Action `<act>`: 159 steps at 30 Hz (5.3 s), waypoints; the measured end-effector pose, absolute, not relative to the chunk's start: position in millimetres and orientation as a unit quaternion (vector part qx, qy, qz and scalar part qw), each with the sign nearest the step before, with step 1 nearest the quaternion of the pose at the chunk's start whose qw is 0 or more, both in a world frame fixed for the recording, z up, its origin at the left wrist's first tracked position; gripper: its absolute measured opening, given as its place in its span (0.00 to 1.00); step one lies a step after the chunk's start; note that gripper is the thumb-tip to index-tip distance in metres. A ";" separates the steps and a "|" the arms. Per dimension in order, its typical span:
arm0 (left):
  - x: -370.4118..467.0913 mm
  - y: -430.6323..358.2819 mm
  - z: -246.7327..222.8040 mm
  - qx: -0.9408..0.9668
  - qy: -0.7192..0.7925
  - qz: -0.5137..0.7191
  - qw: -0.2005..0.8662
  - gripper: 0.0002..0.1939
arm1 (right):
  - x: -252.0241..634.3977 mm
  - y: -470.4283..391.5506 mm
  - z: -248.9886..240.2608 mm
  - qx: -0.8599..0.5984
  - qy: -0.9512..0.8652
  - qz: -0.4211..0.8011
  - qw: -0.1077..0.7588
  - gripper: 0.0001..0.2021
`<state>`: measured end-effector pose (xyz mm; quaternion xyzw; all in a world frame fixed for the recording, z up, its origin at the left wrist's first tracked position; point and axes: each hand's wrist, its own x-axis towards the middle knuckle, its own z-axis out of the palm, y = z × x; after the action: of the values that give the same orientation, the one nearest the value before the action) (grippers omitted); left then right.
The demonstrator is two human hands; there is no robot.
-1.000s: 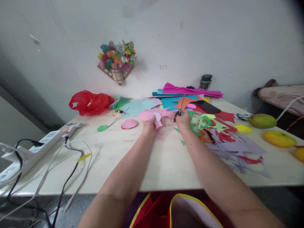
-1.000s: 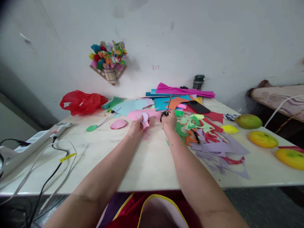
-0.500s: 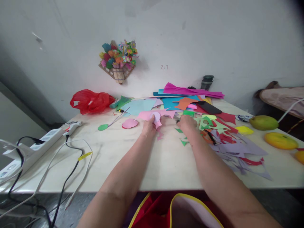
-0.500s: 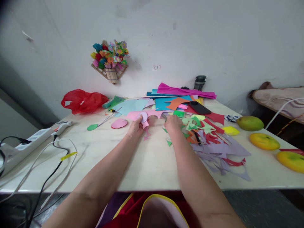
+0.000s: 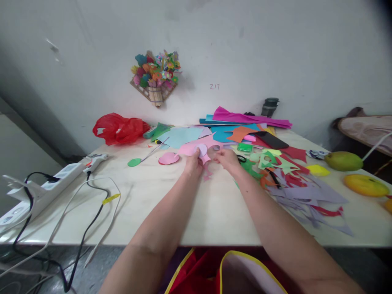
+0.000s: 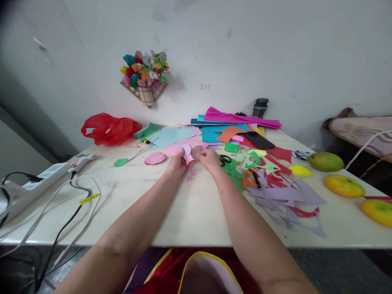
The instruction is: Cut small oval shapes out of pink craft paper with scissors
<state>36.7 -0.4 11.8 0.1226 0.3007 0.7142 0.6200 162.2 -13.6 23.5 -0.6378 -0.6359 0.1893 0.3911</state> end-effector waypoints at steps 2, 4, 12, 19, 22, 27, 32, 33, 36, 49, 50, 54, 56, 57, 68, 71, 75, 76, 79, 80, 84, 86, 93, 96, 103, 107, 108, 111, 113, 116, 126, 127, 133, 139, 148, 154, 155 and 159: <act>37.4 -0.9 12.4 0.107 0.313 0.713 0.618 0.03 | 146.2 -14.7 16.2 -0.611 -0.597 0.284 0.435 0.09; 38.5 -1.4 12.9 0.094 0.319 0.709 0.621 0.03 | 133.8 -15.7 9.5 -0.596 -0.548 0.351 0.470 0.10; 44.5 -6.8 17.3 0.068 0.320 0.704 0.631 0.03 | 127.6 -8.8 -8.2 -0.540 -0.543 0.269 0.584 0.11; 45.3 -8.4 19.7 0.063 0.319 0.690 0.646 0.05 | 128.6 -10.1 -10.6 -0.533 -0.595 0.202 0.566 0.16; 45.4 -6.7 19.2 0.058 0.323 0.694 0.641 0.05 | 128.7 -12.9 -7.5 -0.543 -0.612 0.174 0.548 0.16; 45.6 -6.4 19.4 0.048 0.322 0.701 0.635 0.05 | 129.3 -18.2 -0.8 -0.545 -0.642 0.127 0.525 0.16; 45.3 -5.6 17.3 0.047 0.309 0.705 0.637 0.05 | 129.5 -17.7 -0.9 -0.547 -0.649 0.113 0.517 0.16; 45.2 -5.3 16.8 0.050 0.310 0.705 0.636 0.05 | 129.5 -17.2 -1.5 -0.547 -0.648 0.114 0.518 0.16; 45.0 -4.6 15.8 0.056 0.311 0.702 0.638 0.05 | 129.6 -16.5 -2.6 -0.550 -0.645 0.116 0.517 0.16; 45.6 -7.7 18.9 0.066 0.303 0.696 0.648 0.05 | 129.5 -17.6 0.7 -0.571 -0.642 0.117 0.498 0.15; 45.6 -7.8 18.9 0.068 0.299 0.696 0.649 0.06 | 129.5 -17.3 0.5 -0.570 -0.644 0.117 0.497 0.15; 45.8 -7.7 19.5 0.068 0.297 0.696 0.650 0.06 | 129.8 -16.9 0.2 -0.573 -0.644 0.111 0.493 0.15; 46.0 -8.3 20.2 0.073 0.302 0.694 0.650 0.05 | 129.8 -17.1 0.4 -0.576 -0.644 0.112 0.491 0.15; 46.2 -8.7 20.6 0.075 0.304 0.693 0.649 0.05 | 129.9 -17.2 0.5 -0.576 -0.644 0.113 0.490 0.15; 43.7 -7.5 17.8 0.074 0.328 0.685 0.647 0.05 | 127.3 -12.2 -4.5 -0.562 -0.532 0.263 0.576 0.14; 43.3 -4.6 13.1 0.091 0.327 0.683 0.646 0.03 | 126.4 -11.3 -4.6 -0.549 -0.491 0.317 0.597 0.13; 43.9 -3.5 8.7 0.140 0.308 0.674 0.657 0.04 | 125.6 -16.0 2.4 -0.523 -0.451 0.412 0.595 0.11; 44.2 -3.9 8.3 0.148 0.305 0.674 0.656 0.04 | 125.5 -18.0 5.1 -0.515 -0.446 0.430 0.593 0.10; 44.7 -6.0 8.5 0.168 0.314 0.673 0.648 0.05 | 125.3 -24.0 12.2 -0.490 -0.441 0.449 0.603 0.14; 44.7 -6.8 8.9 0.175 0.323 0.668 0.648 0.05 | 125.2 -25.4 13.4 -0.484 -0.442 0.452 0.605 0.15; 44.2 -8.7 9.6 0.200 0.350 0.644 0.650 0.07 | 124.9 -24.3 9.9 -0.459 -0.449 0.469 0.606 0.17; 44.0 -8.9 9.6 0.209 0.348 0.637 0.655 0.09 | 124.7 -20.2 4.1 -0.456 -0.455 0.468 0.604 0.16; 45.0 -11.2 12.2 0.229 0.362 0.611 0.666 0.11 | 124.5 -12.1 -5.7 -0.483 -0.442 0.463 0.598 0.14; 45.6 -11.0 12.1 0.227 0.368 0.610 0.664 0.11 | 124.7 -14.1 -2.2 -0.476 -0.430 0.469 0.607 0.15; 46.3 -12.1 12.5 0.223 0.326 0.621 0.677 0.04 | 127.0 -11.7 -5.0 -0.463 -0.438 0.440 0.633 0.17; 43.1 -11.9 13.8 0.200 0.322 0.598 0.706 0.03 | 128.6 -11.0 -6.0 -0.475 -0.445 0.417 0.635 0.16; 42.3 -11.6 14.1 0.194 0.325 0.596 0.708 0.03 | 128.7 -11.4 -5.3 -0.477 -0.446 0.414 0.635 0.16; 41.2 -11.2 15.3 0.183 0.329 0.596 0.709 0.06 | 128.8 -12.7 -2.4 -0.487 -0.439 0.417 0.629 0.15; 41.8 -11.7 16.3 0.180 0.332 0.596 0.709 0.07 | 128.6 -13.4 -1.1 -0.494 -0.436 0.416 0.626 0.15; 44.0 -12.9 16.7 0.177 0.329 0.601 0.707 0.08 | 128.4 -14.3 -0.8 -0.500 -0.436 0.414 0.623 0.15; 53.0 -13.5 12.3 0.190 0.326 0.654 0.656 0.04 | 126.8 -15.0 -2.7 -0.485 -0.444 0.415 0.629 0.16; 53.5 -13.7 12.3 0.194 0.327 0.659 0.649 0.04 | 126.6 -15.3 -2.2 -0.484 -0.444 0.415 0.629 0.16; 54.3 -12.6 10.2 0.205 0.341 0.665 0.632 0.08 | 125.3 -21.9 6.5 -0.481 -0.427 0.444 0.623 0.15; 51.9 -9.8 8.3 0.191 0.337 0.645 0.658 0.10 | 125.1 -26.0 12.1 -0.459 -0.392 0.488 0.630 0.14; 54.8 -11.7 5.8 0.219 0.325 0.665 0.635 0.11 | 125.3 -22.3 6.1 -0.433 -0.382 0.494 0.650 0.14; 52.5 -10.9 10.3 0.207 0.337 0.688 0.609 0.06 | 128.5 -24.4 11.3 -0.474 -0.465 0.474 0.579 0.13; 51.3 -10.1 11.5 0.198 0.334 0.698 0.602 0.05 | 131.4 -23.9 12.7 -0.485 -0.485 0.467 0.558 0.12; 44.7 -4.0 13.0 0.164 0.334 0.729 0.575 0.06 | 151.3 -18.3 18.3 -0.564 -0.564 0.391 0.459 0.10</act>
<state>44.7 -4.0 13.0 0.1642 0.3339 0.7287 0.5749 151.3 -18.3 18.3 -0.5642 -0.5641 0.3909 0.4590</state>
